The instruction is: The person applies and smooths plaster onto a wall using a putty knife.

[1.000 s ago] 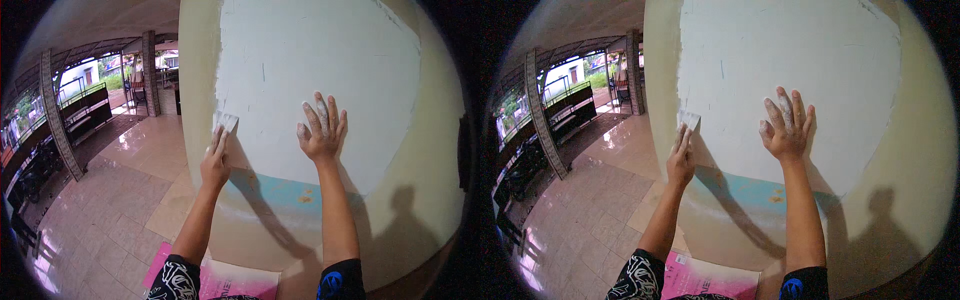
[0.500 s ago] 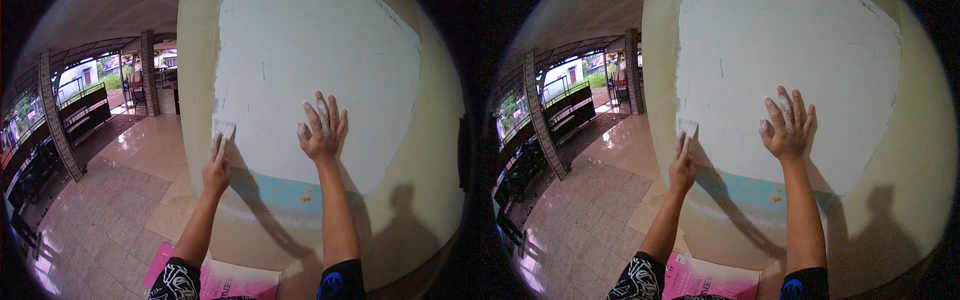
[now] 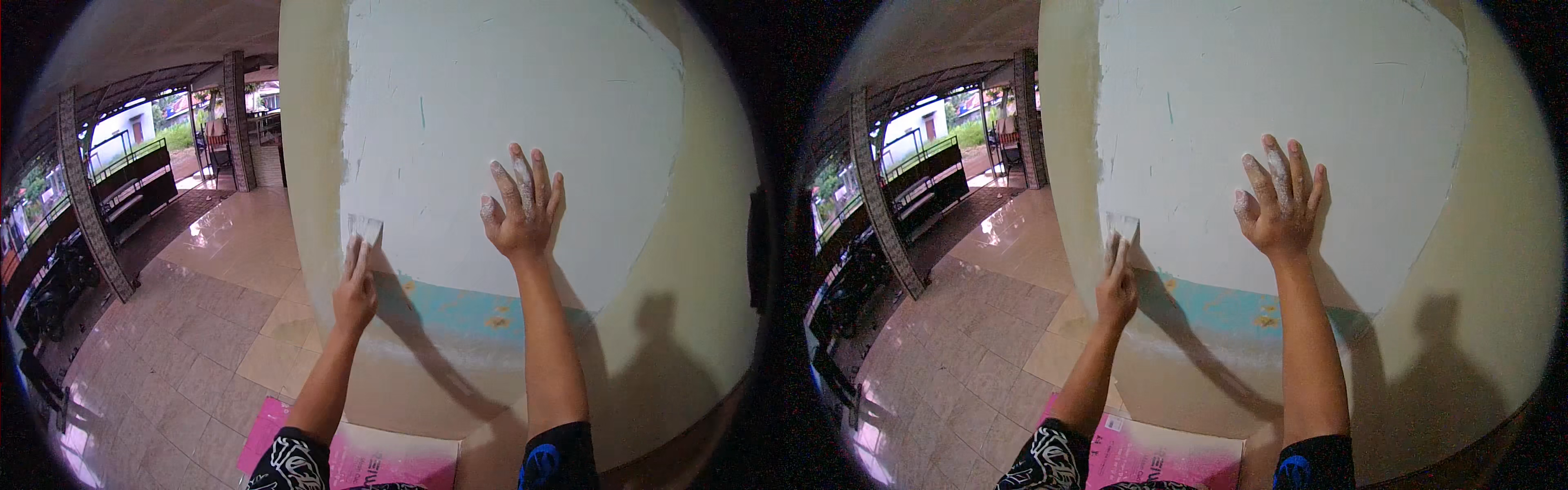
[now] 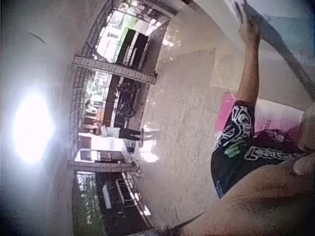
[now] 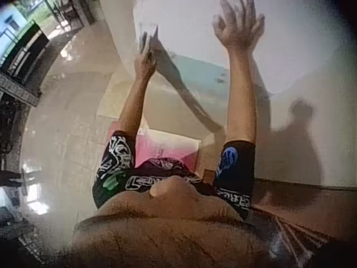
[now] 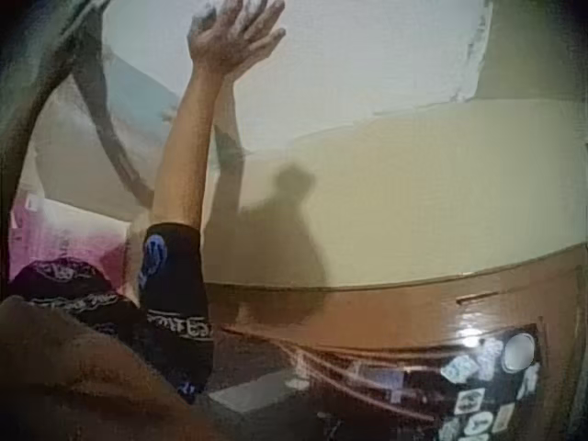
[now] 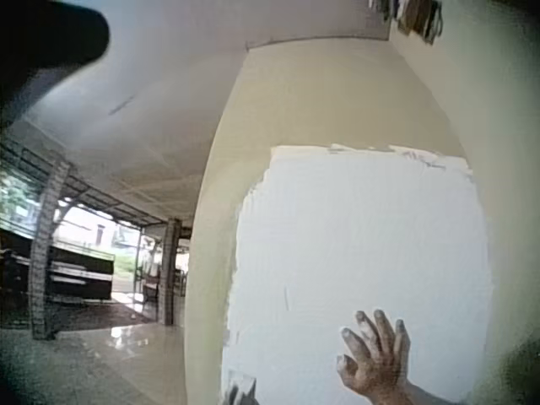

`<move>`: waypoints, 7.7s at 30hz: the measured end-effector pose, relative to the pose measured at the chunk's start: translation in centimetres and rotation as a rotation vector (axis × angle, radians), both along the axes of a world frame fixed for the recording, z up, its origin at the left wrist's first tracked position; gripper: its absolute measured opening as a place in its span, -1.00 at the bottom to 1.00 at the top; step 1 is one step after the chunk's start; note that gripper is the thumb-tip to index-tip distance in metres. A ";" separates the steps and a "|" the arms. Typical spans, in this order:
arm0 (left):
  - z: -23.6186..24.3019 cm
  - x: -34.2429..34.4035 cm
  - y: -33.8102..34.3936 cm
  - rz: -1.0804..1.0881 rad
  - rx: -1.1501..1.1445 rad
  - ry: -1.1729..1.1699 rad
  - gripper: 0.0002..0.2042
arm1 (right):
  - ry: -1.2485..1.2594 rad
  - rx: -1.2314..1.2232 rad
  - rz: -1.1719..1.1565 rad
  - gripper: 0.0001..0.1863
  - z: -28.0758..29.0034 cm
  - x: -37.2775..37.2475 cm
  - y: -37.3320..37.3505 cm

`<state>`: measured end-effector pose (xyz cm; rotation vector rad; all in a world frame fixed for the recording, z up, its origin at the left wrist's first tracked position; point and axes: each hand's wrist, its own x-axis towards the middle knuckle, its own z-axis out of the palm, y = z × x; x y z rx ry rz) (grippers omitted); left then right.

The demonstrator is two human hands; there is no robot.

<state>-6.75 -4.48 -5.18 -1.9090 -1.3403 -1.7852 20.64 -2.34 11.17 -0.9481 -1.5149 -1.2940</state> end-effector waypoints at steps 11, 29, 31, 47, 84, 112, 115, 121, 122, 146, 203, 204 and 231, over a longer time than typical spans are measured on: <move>4.7 -2.3 2.0 0.076 0.235 0.096 -0.32 | 0.010 0.012 0.032 -0.51 -0.2 -0.3 0.7; -2.7 -0.9 0.5 -0.045 0.096 -0.011 -0.37 | 0.021 0.024 0.035 -0.53 -0.2 0.1 0.6; -5.2 -1.0 0.0 0.037 0.200 0.079 -0.38 | 0.006 0.040 0.033 -0.53 0.2 -0.3 0.5; -4.2 -1.2 0.6 -0.071 0.090 -0.002 -0.37 | 0.005 0.026 0.057 -0.52 -0.1 -0.2 0.7; -2.5 3.5 0.6 -0.117 -0.052 -0.004 -0.34 | -0.056 -0.142 0.070 -0.44 -2.3 2.8 -0.3; -1.1 6.7 0.2 -0.025 0.129 0.030 -0.29 | -0.160 -0.116 0.115 -0.56 -1.2 5.0 -0.5; -5.3 6.0 -0.2 0.037 0.117 0.040 -0.35 | -0.166 -0.073 0.132 -0.55 -1.3 4.1 -0.2; 6.2 6.6 1.5 -0.053 0.298 -0.035 -0.42 | -0.143 -0.093 0.150 -0.57 -1.5 4.4 -0.5; 6.3 6.6 1.6 -0.091 0.232 -0.065 -0.40 | -0.143 -0.080 0.144 -0.58 -1.5 4.3 -0.4; -0.4 9.5 0.6 0.006 0.190 0.053 -0.33 | -0.133 -0.065 0.148 -0.64 -1.5 4.0 -0.4; -1.3 7.3 0.6 0.020 0.145 0.048 -0.36 | -0.129 -0.051 0.134 -0.64 -1.5 4.0 -0.2; 1.2 7.2 0.6 0.006 0.152 0.027 -0.36 | -0.132 -0.037 0.145 -0.63 -1.6 4.0 0.0; -3.2 2.5 1.2 -0.059 0.147 0.075 -0.35 | 0.066 -0.106 0.039 -0.41 -0.2 -3.4 0.8</move>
